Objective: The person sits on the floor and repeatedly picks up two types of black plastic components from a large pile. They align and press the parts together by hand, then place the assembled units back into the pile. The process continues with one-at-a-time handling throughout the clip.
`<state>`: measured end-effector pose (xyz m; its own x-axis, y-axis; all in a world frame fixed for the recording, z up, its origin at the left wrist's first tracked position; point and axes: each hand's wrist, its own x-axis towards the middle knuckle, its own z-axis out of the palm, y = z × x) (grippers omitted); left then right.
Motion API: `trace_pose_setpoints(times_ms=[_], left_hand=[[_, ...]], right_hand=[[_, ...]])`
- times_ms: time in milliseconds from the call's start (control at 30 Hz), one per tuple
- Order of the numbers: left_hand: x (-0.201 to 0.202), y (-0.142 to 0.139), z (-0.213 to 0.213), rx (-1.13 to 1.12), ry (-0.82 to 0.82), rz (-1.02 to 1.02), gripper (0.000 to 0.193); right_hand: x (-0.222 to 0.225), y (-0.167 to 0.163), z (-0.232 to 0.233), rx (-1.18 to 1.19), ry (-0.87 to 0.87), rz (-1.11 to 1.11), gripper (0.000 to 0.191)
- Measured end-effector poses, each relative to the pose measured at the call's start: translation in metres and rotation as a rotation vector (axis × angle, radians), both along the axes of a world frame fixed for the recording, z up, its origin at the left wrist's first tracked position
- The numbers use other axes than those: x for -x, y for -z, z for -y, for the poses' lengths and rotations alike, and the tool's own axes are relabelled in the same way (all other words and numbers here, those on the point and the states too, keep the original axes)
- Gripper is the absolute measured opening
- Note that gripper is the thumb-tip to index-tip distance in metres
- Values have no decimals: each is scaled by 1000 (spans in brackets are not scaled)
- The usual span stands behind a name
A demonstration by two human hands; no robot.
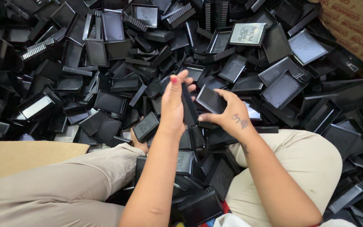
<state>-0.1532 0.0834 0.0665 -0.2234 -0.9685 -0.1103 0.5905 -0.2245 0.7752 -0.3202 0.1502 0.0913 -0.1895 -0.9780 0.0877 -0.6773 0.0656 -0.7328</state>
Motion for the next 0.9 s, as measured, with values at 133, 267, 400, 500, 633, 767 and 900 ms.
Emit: trace_pose_setpoints(times_ms=[133,267,400,500,633,767,900], left_hand=[[-11,-7,4,-31,-52,-86,82],[-15,-3,8,14,-62,-26,75],[9,9,-1,102,-9,96,63],[24,16,-12,64,25,120,58],[21,16,-12,128,-64,238,56],[12,12,-10,94,24,141,57],[13,9,-13,123,41,87,52]], right_hand=[[2,19,6,-14,8,435,84],[-3,21,14,-170,279,1087,70],[-25,15,3,29,80,778,70],[-44,8,-11,152,-2,405,66],[-49,-5,-18,153,-3,176,65],[-44,-11,-17,116,-176,352,68],[-44,-4,-21,208,-280,322,66]])
